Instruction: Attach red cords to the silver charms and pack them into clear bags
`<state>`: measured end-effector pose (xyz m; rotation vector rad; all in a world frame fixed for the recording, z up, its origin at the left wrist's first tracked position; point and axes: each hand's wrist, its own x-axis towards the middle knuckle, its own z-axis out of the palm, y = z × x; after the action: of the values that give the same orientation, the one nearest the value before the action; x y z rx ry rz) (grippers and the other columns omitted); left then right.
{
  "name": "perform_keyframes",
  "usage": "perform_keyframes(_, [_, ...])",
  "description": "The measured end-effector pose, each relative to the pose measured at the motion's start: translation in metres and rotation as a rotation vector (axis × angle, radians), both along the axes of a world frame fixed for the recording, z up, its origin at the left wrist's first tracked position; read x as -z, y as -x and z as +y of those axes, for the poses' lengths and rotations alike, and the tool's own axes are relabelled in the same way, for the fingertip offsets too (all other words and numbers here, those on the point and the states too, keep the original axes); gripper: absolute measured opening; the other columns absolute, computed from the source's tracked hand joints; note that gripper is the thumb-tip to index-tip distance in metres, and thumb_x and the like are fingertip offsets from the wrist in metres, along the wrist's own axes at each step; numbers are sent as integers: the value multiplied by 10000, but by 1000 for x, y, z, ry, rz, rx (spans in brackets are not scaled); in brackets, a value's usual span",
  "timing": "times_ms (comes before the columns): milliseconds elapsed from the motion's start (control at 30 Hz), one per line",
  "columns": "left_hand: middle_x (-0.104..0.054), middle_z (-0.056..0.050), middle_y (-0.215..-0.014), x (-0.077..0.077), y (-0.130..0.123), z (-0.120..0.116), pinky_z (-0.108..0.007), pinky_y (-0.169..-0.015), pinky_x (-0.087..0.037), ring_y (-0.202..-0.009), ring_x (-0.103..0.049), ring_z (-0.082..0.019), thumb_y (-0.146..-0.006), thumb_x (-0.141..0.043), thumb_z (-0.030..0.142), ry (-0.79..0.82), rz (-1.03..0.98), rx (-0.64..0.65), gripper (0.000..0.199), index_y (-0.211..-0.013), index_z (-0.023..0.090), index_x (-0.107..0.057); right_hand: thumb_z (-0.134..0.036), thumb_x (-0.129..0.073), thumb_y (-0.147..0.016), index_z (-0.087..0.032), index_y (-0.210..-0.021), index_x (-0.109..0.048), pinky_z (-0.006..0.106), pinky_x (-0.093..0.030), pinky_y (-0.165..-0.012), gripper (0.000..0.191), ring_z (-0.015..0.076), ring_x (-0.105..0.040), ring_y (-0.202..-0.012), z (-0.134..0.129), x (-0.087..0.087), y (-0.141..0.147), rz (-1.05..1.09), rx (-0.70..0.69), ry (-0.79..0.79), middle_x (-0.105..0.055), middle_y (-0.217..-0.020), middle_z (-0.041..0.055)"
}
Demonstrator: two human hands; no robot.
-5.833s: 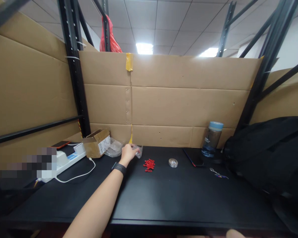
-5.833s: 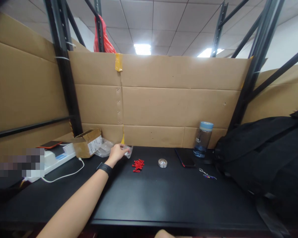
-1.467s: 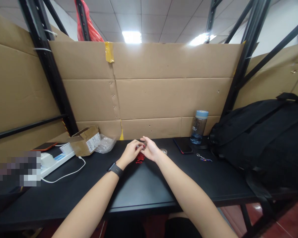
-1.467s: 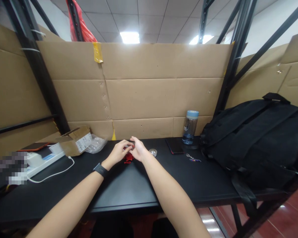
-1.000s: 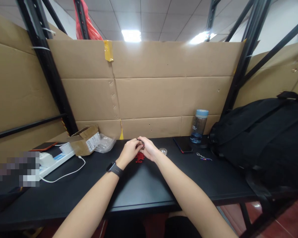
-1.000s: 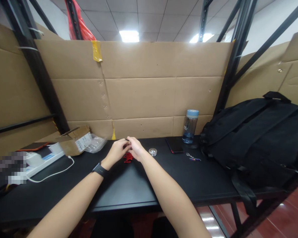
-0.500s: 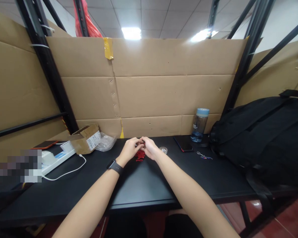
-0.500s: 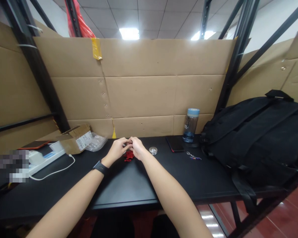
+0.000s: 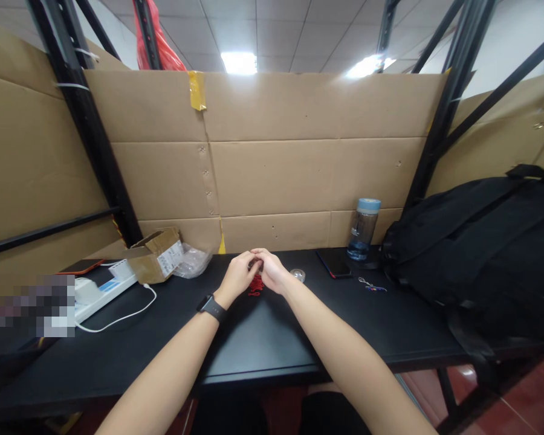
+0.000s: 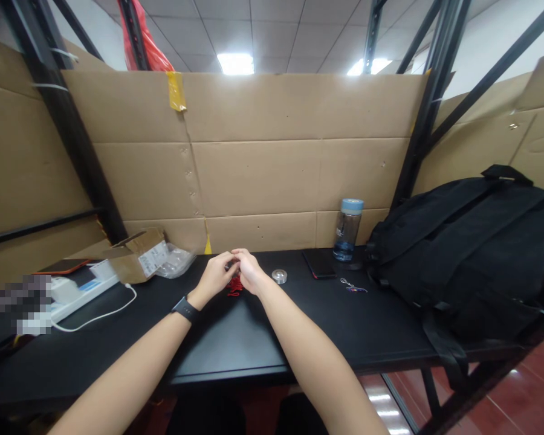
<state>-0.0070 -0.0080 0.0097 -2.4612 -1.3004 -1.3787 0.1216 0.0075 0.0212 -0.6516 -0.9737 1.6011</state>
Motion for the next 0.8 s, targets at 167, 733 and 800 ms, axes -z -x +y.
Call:
perform_keyframes(167, [-727,-57,-919,-3,4,0,-304,-802,-515,-832,-673,-195,-909,-547,151,-6,6,-62,192,-960,196,-727,-78,-615,-759,-202,-833,-664,229,-416,-632,153,136,-570,-723,1,-1,-7,-116,-105,-83,-656,-778,-13])
perform_keyframes(733, [-783,-85,-875,2,20,5,-266,-712,-475,-781,-708,-210,-920,-593,333,298,355,-147,250,-892,205,-806,-233,-916,-560,-189,-1081,-767,273,-528,-847,544,233,-720,-944,41,-20,-154,-1465,18,-589,-779,-1014,66])
perform_keyframes(800, [-778,-81,-833,4,20,6,-271,-686,-461,-748,-701,-210,-924,-585,360,305,346,-149,271,-893,203,-804,-247,-924,-551,-187,-1082,-769,259,-529,-853,556,228,-726,-956,45,-18,-161,-1474,-18,-557,-785,-1022,64])
